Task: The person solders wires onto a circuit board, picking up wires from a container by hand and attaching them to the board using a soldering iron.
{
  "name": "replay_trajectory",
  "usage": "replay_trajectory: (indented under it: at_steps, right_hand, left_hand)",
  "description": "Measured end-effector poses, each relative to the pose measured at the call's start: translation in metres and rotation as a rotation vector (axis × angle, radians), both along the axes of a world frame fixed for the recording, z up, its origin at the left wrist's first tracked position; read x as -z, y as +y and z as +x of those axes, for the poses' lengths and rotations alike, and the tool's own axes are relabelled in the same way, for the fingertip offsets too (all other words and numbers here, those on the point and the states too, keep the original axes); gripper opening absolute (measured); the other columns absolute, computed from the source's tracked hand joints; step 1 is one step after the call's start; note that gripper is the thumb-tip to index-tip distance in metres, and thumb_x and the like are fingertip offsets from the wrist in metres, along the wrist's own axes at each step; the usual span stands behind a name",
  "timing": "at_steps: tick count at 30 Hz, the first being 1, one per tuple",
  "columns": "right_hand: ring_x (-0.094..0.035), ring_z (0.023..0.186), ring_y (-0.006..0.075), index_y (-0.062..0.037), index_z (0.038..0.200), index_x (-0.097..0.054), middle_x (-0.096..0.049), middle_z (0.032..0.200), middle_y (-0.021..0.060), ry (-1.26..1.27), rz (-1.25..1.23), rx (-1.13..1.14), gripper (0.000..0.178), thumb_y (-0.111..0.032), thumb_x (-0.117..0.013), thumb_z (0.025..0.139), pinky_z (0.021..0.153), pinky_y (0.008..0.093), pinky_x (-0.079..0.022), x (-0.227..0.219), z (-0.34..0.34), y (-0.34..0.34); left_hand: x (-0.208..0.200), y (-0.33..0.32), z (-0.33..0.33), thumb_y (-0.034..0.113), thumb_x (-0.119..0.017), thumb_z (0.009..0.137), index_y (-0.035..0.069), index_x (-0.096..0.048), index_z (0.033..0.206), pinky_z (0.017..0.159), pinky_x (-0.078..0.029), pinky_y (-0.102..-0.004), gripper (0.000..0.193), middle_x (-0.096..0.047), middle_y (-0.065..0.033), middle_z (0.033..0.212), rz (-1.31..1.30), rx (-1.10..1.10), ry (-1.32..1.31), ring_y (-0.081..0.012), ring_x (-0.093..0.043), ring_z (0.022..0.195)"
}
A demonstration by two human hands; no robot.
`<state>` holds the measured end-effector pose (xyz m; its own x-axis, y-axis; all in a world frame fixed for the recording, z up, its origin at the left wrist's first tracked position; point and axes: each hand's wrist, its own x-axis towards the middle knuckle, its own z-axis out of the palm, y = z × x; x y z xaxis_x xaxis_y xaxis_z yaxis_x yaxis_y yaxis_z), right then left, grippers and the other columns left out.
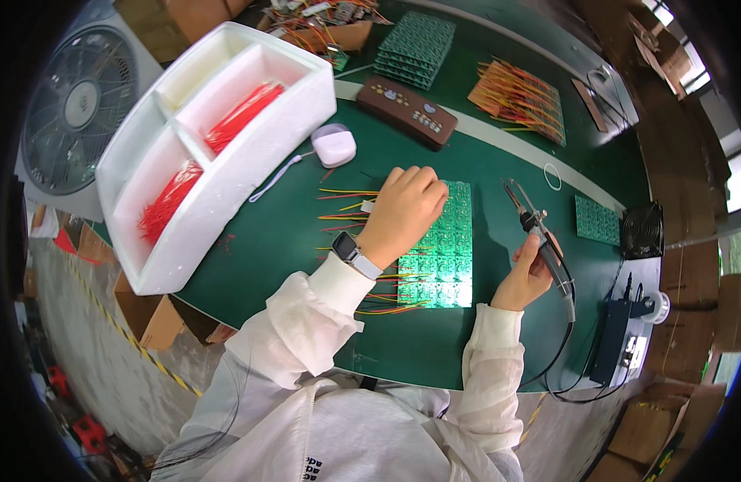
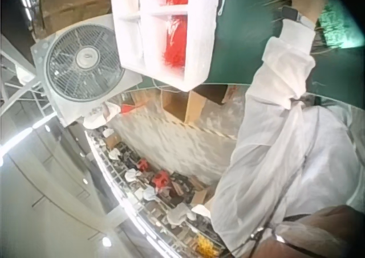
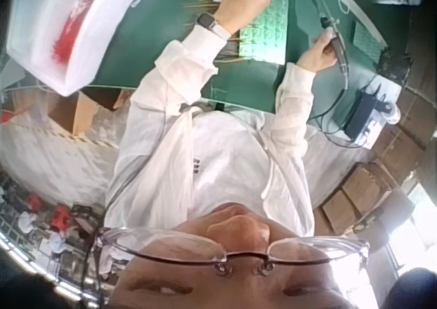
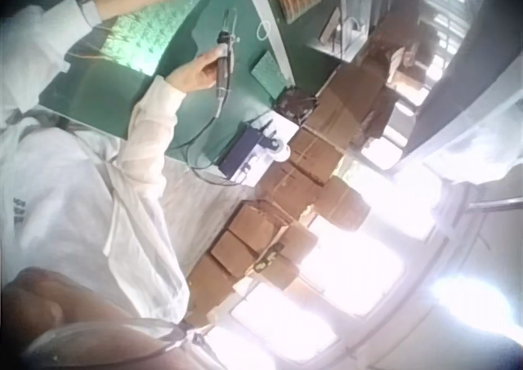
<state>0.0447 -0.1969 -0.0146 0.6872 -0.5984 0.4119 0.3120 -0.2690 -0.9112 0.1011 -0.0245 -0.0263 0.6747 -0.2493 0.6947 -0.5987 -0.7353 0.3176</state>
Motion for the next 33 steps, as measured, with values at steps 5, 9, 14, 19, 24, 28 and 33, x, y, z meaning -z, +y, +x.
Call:
replay_trajectory:
  at_steps: [5, 9, 14, 19, 24, 28, 33]
  right_hand:
    - [-0.042, 0.06, 0.0055, -0.0022, 0.1, -0.049, -0.049, 0.073, 0.0011, -0.015, 0.032, -0.005, 0.024, -0.017, -0.055, 0.083, 0.051, 0.0184, -0.034, 0.004, 0.0, 0.001]
    - [-0.041, 0.06, 0.0053, -0.003, 0.1, -0.049, -0.049, 0.074, 0.0013, -0.059, -0.004, -0.068, 0.023, -0.017, -0.055, 0.083, 0.051, 0.0182, -0.034, 0.004, -0.006, 0.011]
    - [-0.041, 0.06, 0.006, -0.0031, 0.099, -0.048, -0.048, 0.075, 0.0018, -0.077, 0.024, -0.159, 0.023, -0.019, -0.053, 0.084, 0.053, 0.0191, -0.034, 0.001, -0.019, 0.035]
    - [-0.042, 0.061, 0.0071, -0.0027, 0.1, -0.047, -0.048, 0.076, 0.0021, -0.079, 0.048, -0.252, 0.025, -0.02, -0.053, 0.084, 0.054, 0.0199, -0.035, 0.003, -0.022, 0.034]
    - [-0.041, 0.061, 0.0074, -0.0021, 0.099, -0.046, -0.047, 0.075, 0.0022, -0.082, 0.058, -0.239, 0.025, -0.02, -0.053, 0.084, 0.055, 0.02, -0.035, 0.004, -0.025, 0.039]
    - [-0.041, 0.061, 0.0072, -0.0022, 0.099, -0.047, -0.047, 0.075, 0.002, -0.076, 0.035, -0.264, 0.024, -0.02, -0.053, 0.084, 0.055, 0.0199, -0.035, 0.001, -0.023, 0.033]
    - [-0.04, 0.06, 0.0067, -0.0024, 0.099, -0.047, -0.047, 0.075, 0.0018, -0.086, 0.049, -0.241, 0.023, -0.019, -0.052, 0.084, 0.054, 0.0195, -0.035, 0.004, -0.023, 0.033]
  left_hand:
    - [-0.016, 0.013, -0.007, 0.007, -0.06, 0.068, 0.007, -0.053, 0.069, 0.063, -0.035, -0.0307, 0.007, -0.045, -0.0024, 0.069, 0.042, -0.024, -0.034, -0.0179, -0.047, 0.068]
    - [-0.041, 0.044, -0.031, 0.006, -0.06, 0.068, 0.006, -0.054, 0.07, 0.065, -0.037, -0.0329, 0.006, -0.048, -0.004, 0.072, -0.082, -0.08, -0.018, -0.021, -0.048, 0.071]
    - [-0.102, 0.135, -0.081, 0.007, -0.06, 0.072, 0.003, -0.058, 0.079, 0.068, -0.041, -0.029, 0.008, -0.055, -0.0087, 0.077, -0.285, -0.195, 0.054, -0.023, -0.053, 0.073]
    - [-0.121, 0.27, -0.076, 0.009, -0.063, 0.068, 0.004, -0.06, 0.077, 0.063, -0.044, -0.0325, 0.011, -0.06, -0.0107, 0.073, 0.129, -0.627, 0.347, -0.0226, -0.057, 0.068]
    - [-0.059, 0.317, -0.053, 0.01, -0.067, 0.063, 0.003, -0.061, 0.076, 0.065, -0.045, -0.0326, 0.016, -0.061, -0.0118, 0.074, 0.022, -0.341, 0.698, -0.0237, -0.058, 0.069]
    - [-0.051, 0.311, -0.042, 0.008, -0.065, 0.066, -0.001, -0.059, 0.075, 0.067, -0.044, -0.0256, 0.014, -0.06, -0.0074, 0.072, -0.15, -0.198, 0.769, -0.0142, -0.055, 0.07]
    - [-0.062, 0.307, -0.045, 0.002, -0.063, 0.065, 0.001, -0.059, 0.073, 0.064, -0.044, -0.0243, 0.009, -0.06, -0.0068, 0.071, -0.105, -0.2, 0.828, -0.013, -0.055, 0.067]
